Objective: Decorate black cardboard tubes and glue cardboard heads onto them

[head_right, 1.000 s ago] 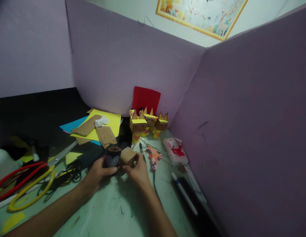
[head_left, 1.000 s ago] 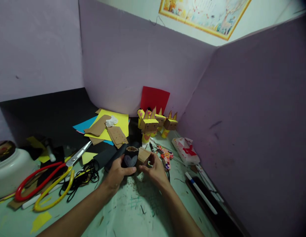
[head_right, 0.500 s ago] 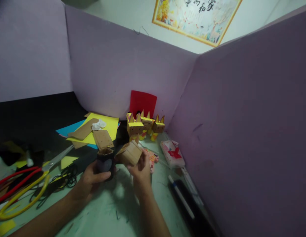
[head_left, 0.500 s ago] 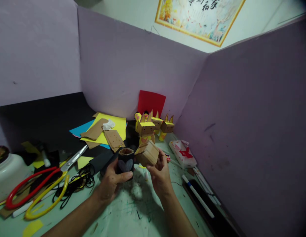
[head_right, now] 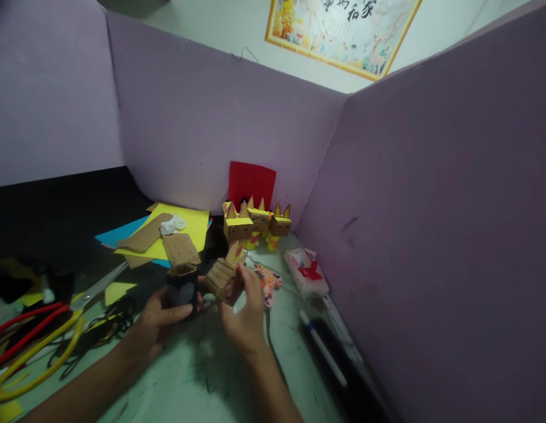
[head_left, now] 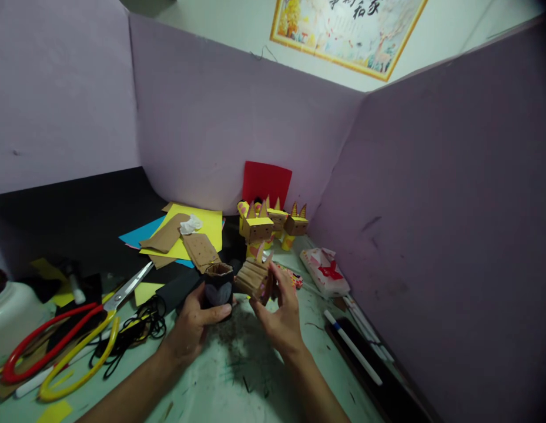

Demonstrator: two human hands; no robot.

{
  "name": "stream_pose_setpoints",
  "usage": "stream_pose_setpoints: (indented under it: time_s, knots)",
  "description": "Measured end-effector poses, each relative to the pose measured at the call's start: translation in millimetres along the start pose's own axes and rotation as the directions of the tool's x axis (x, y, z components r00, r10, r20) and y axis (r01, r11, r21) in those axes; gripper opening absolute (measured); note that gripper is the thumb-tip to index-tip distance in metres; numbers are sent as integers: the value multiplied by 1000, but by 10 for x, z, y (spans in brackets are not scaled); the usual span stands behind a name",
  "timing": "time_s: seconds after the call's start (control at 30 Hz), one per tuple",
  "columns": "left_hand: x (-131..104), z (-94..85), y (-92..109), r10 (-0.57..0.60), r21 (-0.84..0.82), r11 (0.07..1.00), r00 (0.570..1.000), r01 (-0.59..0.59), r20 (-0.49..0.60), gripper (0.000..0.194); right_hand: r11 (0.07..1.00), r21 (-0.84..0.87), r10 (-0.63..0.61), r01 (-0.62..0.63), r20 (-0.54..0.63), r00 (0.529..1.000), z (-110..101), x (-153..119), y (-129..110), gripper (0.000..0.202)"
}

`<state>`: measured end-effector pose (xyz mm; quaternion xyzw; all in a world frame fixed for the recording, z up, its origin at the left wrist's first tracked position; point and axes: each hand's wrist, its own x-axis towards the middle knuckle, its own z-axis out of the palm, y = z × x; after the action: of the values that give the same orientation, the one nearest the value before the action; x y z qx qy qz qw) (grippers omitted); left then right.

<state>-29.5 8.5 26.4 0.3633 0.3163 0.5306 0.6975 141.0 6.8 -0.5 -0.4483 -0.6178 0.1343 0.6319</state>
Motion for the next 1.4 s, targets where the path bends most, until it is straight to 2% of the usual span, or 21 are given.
stream_pose_setpoints:
  time_s: [0.07,0.17,0.33,0.43,0.53,0.63,0.73,0.8,0.93,1.03,1.1,1.27,1.4]
  knots:
    - [18,0,-32,-41,2,999,999,41,-26,47,996,-73,-54,55,23,998,-4,-16,-9,74]
    - [33,-5,-89,-62,-4,998,997,62,-52,49,999,-34,-25,27,49,998,1,-28,-20,76]
    - [33,-2,-142,-99,-12,995,991,99,-94,45,989,135,42,-54,89,995,7,-40,-48,73]
    - [38,17,-132,-100,-29,995,984,96,-151,42,936,305,156,-174,83,984,19,-35,-94,56]
    - [45,31,-120,-98,-42,995,983,93,-156,41,848,448,308,-284,19,951,46,-10,-110,37]
    - [42,29,-113,-99,-57,994,988,92,-120,43,774,528,429,-350,-30,903,64,17,-57,38]
    - [39,18,-101,-115,-78,991,988,107,-105,43,693,583,514,-425,14,858,53,26,-5,45]
    - [47,10,-88,-115,-88,990,988,106,-105,43,634,593,548,-496,108,829,25,31,-25,49]
    - [72,-11,-48,-89,-80,993,995,85,-53,40,563,599,459,-570,347,818,-45,60,-191,50]
    - [84,-33,-15,-51,-84,995,996,44,-76,40,546,588,400,-597,443,802,-62,82,-302,46]
    - [89,-47,5,-39,-79,996,994,31,-103,40,567,576,393,-589,439,808,-44,84,-327,45]
    - [89,-33,36,-17,-36,999,998,15,-60,42,593,615,381,-519,354,854,24,54,-290,36]
    - [74,-12,12,-5,-24,1000,998,4,-61,45,618,609,367,-498,336,867,20,36,-263,35]
